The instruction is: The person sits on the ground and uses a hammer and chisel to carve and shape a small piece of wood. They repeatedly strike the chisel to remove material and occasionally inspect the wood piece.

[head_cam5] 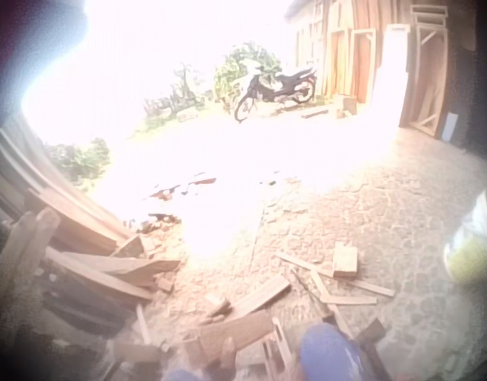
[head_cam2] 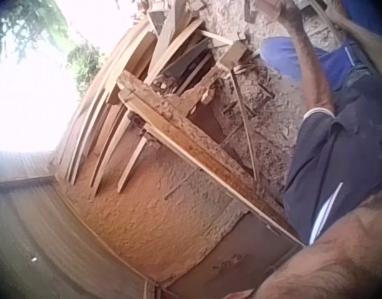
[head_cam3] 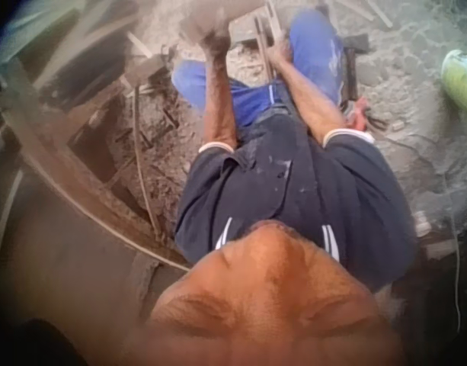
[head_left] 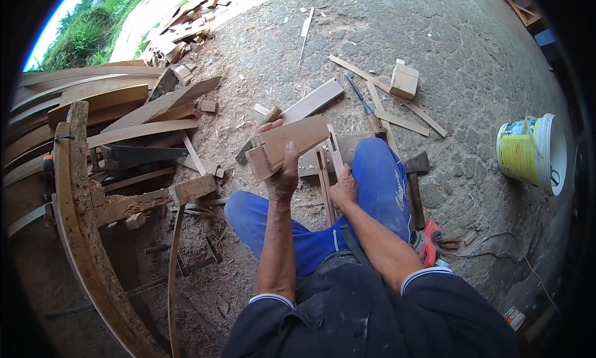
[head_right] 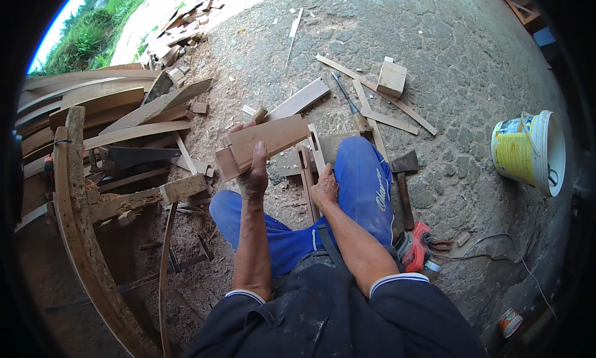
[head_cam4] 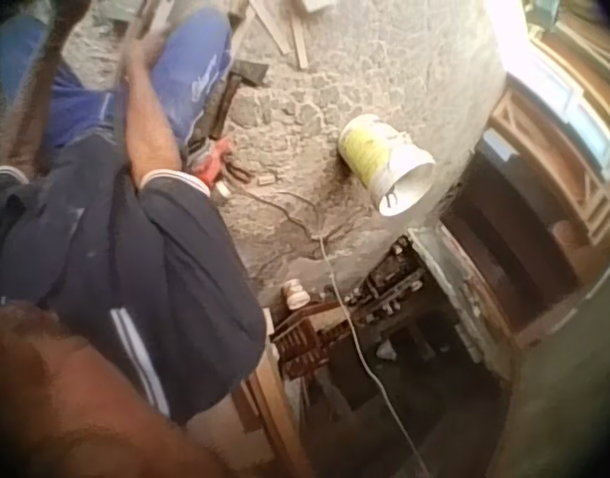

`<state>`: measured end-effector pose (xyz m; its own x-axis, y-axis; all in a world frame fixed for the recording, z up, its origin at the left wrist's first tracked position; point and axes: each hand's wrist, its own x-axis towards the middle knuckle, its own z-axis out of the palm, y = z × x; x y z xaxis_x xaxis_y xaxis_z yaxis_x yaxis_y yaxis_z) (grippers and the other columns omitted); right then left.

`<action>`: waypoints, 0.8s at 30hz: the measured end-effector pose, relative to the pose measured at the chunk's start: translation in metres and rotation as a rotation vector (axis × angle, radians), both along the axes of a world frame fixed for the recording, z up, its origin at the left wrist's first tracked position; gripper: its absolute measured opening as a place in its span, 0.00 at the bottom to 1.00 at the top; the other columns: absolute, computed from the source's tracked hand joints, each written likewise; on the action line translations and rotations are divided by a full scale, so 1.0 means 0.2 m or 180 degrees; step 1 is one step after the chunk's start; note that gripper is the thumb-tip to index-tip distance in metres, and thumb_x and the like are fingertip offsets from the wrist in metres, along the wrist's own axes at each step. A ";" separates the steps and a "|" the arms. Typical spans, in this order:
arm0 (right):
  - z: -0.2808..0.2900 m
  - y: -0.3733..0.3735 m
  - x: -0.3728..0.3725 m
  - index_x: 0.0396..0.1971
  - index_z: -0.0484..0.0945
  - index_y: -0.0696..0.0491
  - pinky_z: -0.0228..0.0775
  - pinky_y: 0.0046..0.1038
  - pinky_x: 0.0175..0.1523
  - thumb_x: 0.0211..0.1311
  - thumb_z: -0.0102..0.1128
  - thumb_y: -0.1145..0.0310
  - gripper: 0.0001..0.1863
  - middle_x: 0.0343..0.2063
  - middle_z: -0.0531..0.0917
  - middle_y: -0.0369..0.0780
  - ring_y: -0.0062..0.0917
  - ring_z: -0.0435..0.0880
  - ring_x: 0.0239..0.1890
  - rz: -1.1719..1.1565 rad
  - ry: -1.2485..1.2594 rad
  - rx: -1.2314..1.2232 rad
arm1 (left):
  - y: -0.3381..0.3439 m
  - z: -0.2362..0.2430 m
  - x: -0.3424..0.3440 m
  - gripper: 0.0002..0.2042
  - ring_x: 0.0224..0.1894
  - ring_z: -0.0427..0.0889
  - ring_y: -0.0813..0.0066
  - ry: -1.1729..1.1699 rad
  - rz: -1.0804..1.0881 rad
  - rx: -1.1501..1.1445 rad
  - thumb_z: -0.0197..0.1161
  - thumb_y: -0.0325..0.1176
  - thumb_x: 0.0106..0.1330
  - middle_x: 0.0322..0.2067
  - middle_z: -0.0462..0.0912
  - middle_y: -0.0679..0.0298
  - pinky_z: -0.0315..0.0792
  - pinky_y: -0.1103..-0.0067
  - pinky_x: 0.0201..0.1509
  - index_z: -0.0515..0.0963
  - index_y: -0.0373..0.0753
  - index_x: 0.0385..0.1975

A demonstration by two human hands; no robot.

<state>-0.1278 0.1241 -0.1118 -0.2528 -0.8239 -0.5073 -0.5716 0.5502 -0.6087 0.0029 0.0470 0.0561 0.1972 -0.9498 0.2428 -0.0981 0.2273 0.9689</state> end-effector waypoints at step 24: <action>-0.06 -0.12 0.00 0.58 0.60 0.60 0.69 0.51 0.64 0.50 0.57 0.76 0.32 0.55 0.76 0.65 0.61 0.77 0.58 -0.0057 -0.0300 0.0073 | 0.02 -0.21 -0.04 0.26 0.64 0.74 0.69 -0.0746 -0.0303 -0.0099 0.59 0.21 0.68 0.60 0.75 0.54 0.68 0.71 0.69 0.63 0.33 0.66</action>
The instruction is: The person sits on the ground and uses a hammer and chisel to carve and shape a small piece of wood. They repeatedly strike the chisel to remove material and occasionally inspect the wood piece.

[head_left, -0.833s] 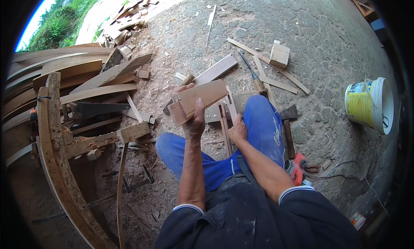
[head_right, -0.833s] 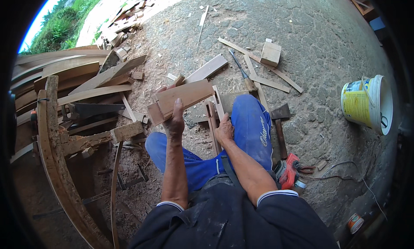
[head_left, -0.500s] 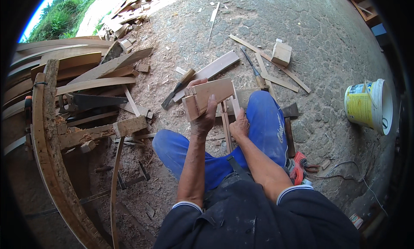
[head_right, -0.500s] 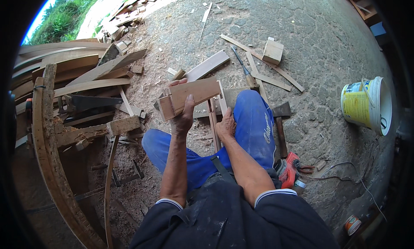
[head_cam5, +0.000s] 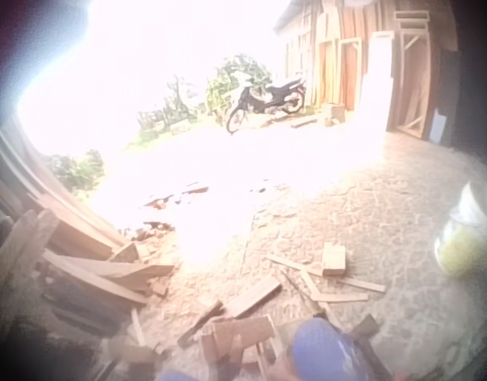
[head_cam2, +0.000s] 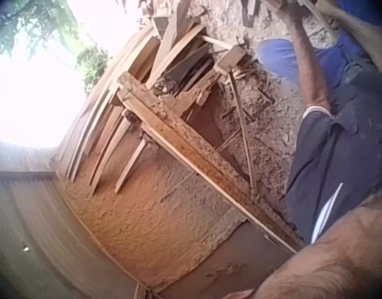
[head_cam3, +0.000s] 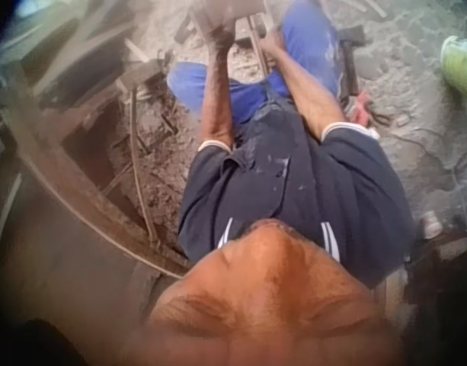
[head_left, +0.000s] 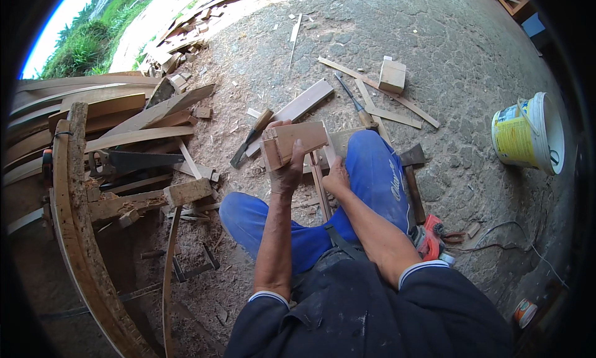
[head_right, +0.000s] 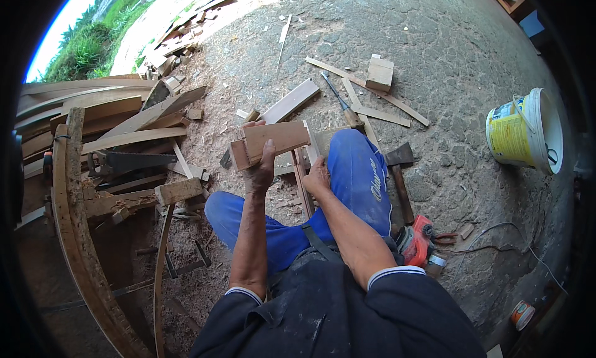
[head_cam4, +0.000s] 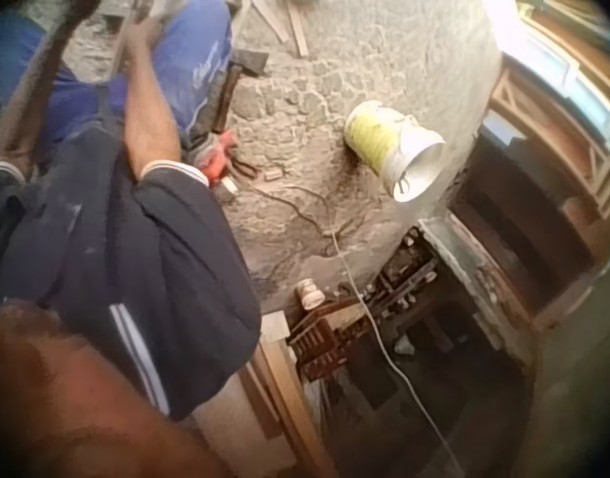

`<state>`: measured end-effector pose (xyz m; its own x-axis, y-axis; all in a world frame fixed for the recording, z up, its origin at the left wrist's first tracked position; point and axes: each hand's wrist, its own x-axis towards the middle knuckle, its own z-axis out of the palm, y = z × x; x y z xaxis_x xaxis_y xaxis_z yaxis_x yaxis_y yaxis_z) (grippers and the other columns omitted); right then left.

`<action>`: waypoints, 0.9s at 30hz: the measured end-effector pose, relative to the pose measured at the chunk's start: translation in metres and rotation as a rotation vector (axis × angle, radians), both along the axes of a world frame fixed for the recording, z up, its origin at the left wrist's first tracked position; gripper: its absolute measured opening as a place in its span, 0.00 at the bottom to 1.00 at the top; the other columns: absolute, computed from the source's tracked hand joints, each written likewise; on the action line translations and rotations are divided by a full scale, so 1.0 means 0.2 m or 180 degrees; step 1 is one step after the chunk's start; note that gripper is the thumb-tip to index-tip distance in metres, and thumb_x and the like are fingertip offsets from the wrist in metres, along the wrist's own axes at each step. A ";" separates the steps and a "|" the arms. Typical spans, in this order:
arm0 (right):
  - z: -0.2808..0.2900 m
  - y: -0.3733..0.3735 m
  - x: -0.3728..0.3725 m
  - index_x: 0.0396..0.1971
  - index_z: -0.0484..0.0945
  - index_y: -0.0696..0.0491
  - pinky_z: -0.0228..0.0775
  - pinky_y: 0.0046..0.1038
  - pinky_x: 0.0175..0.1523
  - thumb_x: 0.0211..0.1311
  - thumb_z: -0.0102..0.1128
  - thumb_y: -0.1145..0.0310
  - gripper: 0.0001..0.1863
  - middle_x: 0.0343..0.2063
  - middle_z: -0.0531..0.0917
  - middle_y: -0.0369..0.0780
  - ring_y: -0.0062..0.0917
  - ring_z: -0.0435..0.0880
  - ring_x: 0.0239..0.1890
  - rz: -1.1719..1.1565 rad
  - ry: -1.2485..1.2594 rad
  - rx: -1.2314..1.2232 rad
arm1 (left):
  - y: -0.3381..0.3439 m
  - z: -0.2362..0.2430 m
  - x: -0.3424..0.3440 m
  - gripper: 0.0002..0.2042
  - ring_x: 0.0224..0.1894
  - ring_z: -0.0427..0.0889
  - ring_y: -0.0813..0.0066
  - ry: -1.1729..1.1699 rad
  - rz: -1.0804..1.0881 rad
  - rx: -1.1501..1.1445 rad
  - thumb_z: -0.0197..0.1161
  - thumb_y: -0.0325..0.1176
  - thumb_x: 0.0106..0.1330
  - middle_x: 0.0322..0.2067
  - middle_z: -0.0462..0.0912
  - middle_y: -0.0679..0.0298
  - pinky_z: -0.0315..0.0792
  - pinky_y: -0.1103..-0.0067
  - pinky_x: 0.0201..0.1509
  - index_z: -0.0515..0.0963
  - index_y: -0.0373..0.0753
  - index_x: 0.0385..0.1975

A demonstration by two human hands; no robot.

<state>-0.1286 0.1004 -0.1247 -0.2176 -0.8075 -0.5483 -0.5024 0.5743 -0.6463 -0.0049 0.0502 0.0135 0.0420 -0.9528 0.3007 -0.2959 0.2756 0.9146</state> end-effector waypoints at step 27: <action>-0.37 0.30 -1.30 0.59 0.61 0.52 0.72 0.49 0.61 0.50 0.72 0.65 0.37 0.52 0.78 0.59 0.57 0.80 0.55 -0.0153 0.1261 0.0246 | -0.21 0.09 -0.32 0.23 0.39 0.86 0.56 -0.0655 0.0093 0.0397 0.65 0.31 0.61 0.37 0.80 0.54 0.80 0.65 0.45 0.63 0.41 0.53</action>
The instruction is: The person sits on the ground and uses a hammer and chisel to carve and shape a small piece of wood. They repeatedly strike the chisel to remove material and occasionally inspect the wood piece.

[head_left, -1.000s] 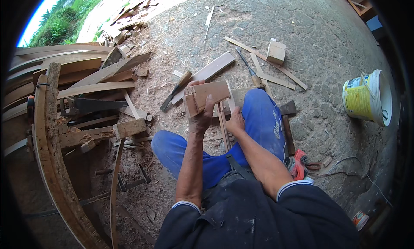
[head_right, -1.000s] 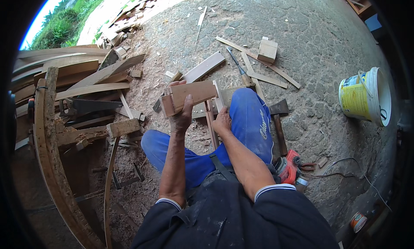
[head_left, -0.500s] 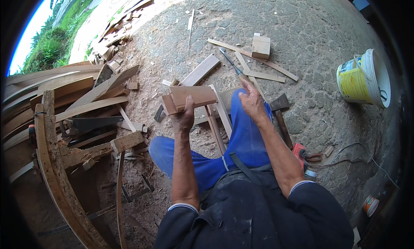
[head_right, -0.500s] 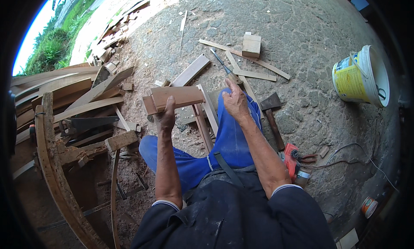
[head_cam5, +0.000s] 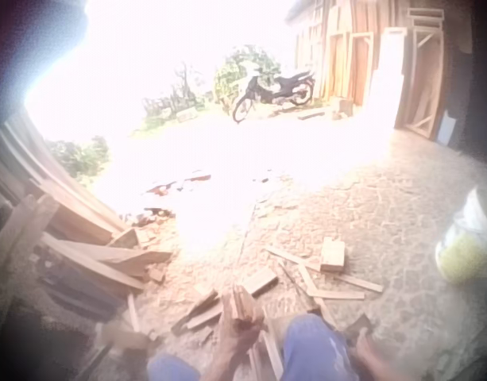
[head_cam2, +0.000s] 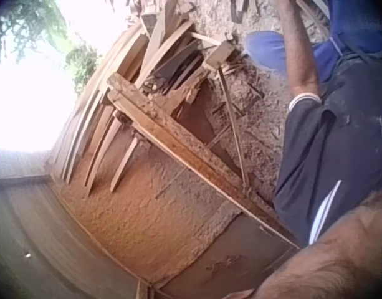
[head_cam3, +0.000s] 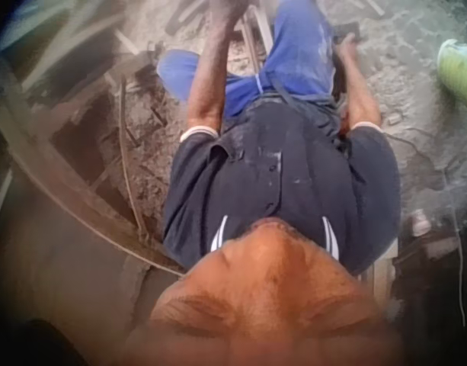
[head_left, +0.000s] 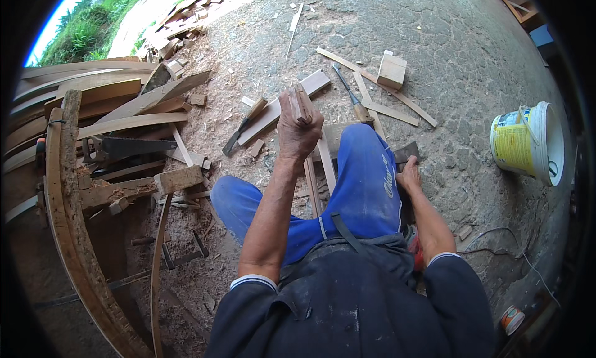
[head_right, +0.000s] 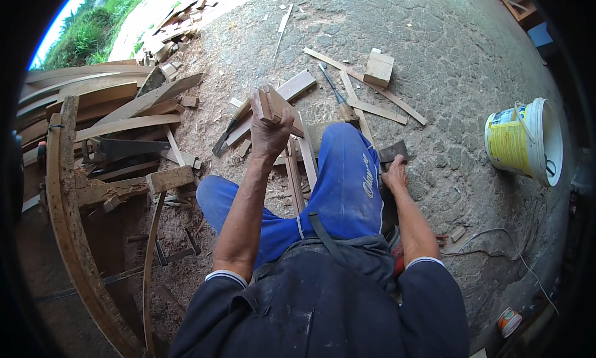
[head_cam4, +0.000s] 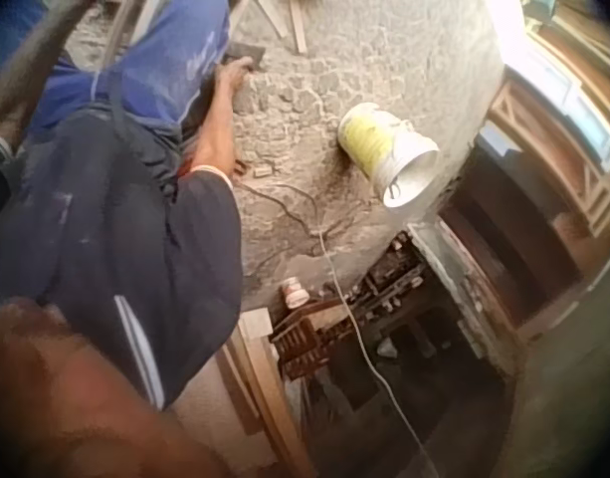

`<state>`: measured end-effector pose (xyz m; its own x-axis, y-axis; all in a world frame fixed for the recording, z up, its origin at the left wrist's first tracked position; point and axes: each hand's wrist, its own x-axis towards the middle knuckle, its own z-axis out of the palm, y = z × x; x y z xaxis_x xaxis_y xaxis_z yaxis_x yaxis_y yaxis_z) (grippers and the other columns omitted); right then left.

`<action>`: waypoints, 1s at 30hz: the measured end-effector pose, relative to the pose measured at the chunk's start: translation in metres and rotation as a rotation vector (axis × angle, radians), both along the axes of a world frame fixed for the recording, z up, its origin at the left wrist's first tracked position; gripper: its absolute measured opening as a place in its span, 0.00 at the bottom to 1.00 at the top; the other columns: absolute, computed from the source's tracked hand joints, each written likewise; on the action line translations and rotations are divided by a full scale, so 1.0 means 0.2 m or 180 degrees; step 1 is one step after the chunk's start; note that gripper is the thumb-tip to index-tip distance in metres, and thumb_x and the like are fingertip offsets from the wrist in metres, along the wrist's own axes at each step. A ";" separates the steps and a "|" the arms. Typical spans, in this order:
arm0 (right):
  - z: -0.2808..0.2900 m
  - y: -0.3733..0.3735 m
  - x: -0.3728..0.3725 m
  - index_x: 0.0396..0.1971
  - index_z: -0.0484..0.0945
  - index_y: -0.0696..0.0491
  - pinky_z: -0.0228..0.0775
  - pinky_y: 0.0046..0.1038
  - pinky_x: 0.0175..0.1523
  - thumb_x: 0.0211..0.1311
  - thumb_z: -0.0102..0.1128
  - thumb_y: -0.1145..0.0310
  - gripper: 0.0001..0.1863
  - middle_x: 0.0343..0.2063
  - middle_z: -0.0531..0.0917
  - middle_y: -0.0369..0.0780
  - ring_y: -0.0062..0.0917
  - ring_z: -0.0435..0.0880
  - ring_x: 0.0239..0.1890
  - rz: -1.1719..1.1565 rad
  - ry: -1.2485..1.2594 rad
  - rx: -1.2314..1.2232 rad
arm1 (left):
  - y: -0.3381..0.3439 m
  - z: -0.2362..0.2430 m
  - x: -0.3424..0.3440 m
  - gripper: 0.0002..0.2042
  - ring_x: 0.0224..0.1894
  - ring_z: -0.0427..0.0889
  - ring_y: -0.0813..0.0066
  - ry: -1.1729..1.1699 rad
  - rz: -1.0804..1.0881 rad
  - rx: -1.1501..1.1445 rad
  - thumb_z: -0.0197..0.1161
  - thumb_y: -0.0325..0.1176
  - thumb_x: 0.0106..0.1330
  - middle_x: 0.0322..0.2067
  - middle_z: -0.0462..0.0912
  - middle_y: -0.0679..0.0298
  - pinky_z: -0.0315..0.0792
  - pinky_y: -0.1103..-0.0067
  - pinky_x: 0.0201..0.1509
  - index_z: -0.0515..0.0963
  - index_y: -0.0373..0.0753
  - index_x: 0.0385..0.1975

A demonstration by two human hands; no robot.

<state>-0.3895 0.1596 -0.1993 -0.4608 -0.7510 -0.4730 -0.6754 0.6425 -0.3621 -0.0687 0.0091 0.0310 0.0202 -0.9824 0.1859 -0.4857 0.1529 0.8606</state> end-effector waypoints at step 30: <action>1.95 -0.63 0.70 0.43 0.68 0.56 0.80 0.42 0.35 0.65 0.55 0.76 0.10 0.29 0.81 0.47 0.44 0.87 0.32 0.3564 0.0080 -0.2861 | -0.01 -0.13 0.04 0.08 0.35 0.82 0.83 -0.0064 -0.0192 0.0370 0.70 0.29 0.64 0.32 0.85 0.68 0.78 0.76 0.40 0.81 0.39 0.40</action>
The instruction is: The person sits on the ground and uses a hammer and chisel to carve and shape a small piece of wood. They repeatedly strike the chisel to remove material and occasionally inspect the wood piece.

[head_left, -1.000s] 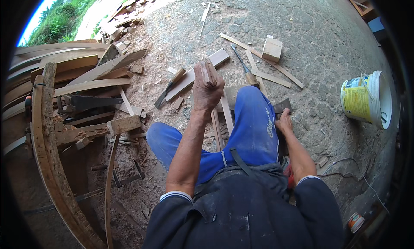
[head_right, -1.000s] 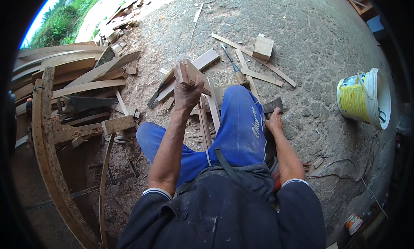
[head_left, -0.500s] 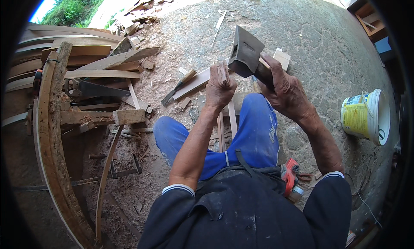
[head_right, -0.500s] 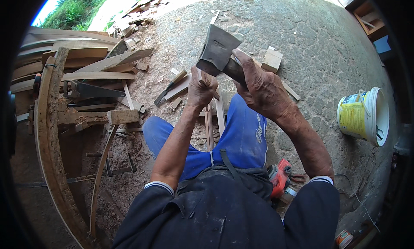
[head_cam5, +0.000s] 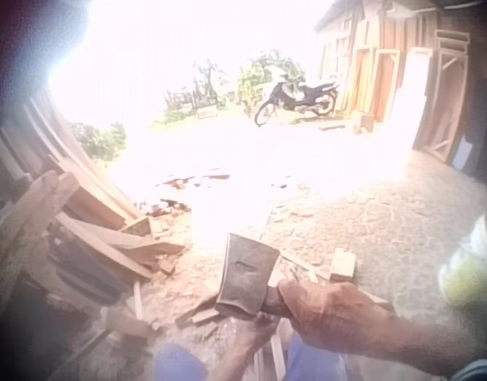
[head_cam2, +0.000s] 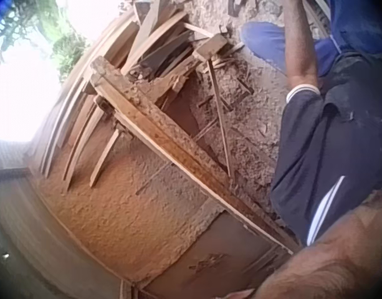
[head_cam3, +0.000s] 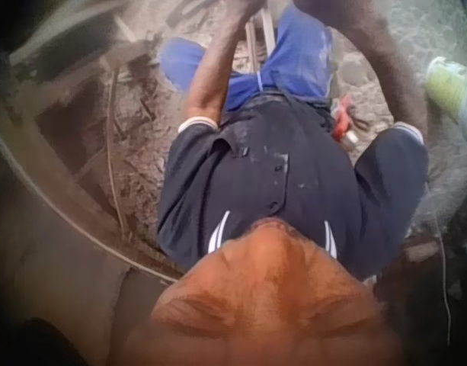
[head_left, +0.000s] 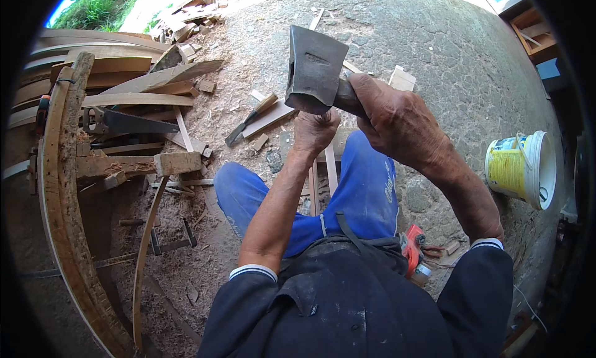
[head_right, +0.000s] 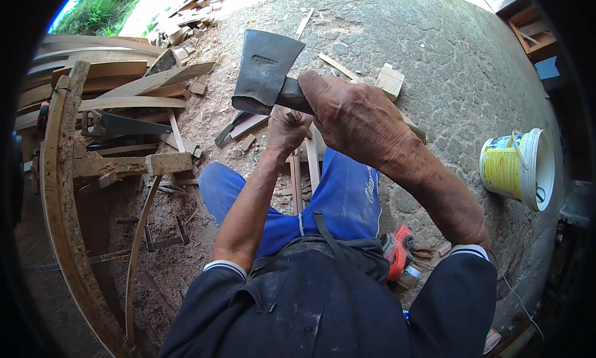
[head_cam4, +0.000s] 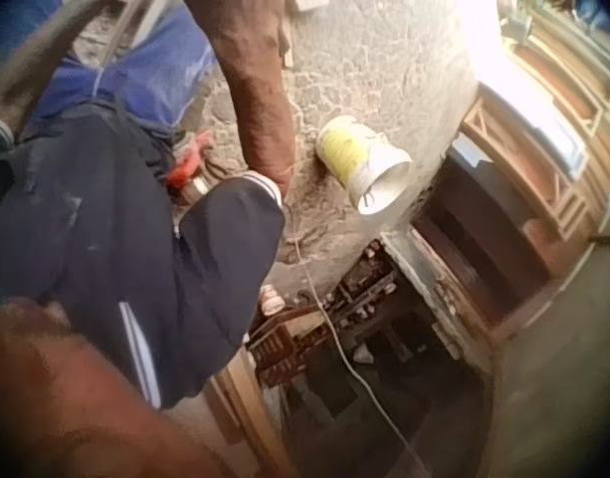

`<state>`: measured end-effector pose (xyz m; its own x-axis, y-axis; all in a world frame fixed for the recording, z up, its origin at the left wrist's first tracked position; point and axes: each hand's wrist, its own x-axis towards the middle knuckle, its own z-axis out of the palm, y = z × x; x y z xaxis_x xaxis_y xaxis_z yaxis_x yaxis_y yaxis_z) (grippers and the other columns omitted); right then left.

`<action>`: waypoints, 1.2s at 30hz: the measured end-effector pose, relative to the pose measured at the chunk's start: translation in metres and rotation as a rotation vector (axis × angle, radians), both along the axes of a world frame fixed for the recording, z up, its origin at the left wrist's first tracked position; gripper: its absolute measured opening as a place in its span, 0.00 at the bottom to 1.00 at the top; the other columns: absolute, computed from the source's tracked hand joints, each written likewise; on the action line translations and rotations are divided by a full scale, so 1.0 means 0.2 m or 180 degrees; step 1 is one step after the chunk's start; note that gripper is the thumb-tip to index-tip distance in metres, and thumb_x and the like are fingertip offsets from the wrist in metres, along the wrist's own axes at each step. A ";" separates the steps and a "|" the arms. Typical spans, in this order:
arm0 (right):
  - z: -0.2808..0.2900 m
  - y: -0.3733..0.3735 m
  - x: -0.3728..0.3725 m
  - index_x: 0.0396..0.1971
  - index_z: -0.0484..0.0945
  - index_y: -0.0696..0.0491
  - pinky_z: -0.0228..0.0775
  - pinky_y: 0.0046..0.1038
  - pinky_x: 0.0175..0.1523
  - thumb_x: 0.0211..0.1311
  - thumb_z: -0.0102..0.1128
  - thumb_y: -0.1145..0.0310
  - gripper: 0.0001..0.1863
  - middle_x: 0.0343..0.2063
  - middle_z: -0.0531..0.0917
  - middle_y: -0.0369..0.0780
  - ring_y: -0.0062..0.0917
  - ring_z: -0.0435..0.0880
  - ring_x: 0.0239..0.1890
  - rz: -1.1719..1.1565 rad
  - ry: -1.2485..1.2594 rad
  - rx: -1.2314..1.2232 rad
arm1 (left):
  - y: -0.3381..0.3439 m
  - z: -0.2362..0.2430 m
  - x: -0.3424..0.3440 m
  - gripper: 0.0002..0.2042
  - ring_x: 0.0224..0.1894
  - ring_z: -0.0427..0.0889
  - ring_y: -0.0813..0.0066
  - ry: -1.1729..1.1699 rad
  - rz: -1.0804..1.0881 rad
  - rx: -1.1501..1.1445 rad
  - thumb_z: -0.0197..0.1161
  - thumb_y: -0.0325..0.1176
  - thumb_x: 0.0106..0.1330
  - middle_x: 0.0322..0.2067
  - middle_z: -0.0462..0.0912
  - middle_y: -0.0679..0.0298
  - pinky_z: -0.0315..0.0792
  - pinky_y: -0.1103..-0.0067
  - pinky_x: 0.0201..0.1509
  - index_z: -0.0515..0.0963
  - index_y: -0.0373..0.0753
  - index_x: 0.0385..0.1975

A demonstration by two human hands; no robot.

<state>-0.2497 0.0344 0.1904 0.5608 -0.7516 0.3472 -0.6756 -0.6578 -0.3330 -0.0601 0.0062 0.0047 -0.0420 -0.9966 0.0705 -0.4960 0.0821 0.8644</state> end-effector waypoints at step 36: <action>-0.35 -0.33 -0.08 0.62 0.67 0.53 0.76 0.40 0.55 0.56 0.71 0.64 0.35 0.40 0.84 0.48 0.39 0.85 0.45 -0.0489 -0.0876 0.1600 | -0.02 0.18 -0.16 0.18 0.49 0.81 0.57 0.1461 0.0581 -0.1524 0.67 0.25 0.64 0.46 0.81 0.54 0.73 0.68 0.56 0.75 0.33 0.53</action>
<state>-0.2653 -0.0317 0.1212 0.3723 -0.9270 0.0450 -0.5951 -0.2757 -0.7549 -0.0924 0.0019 0.0416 0.2631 -0.8394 0.4756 -0.1305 0.4574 0.8796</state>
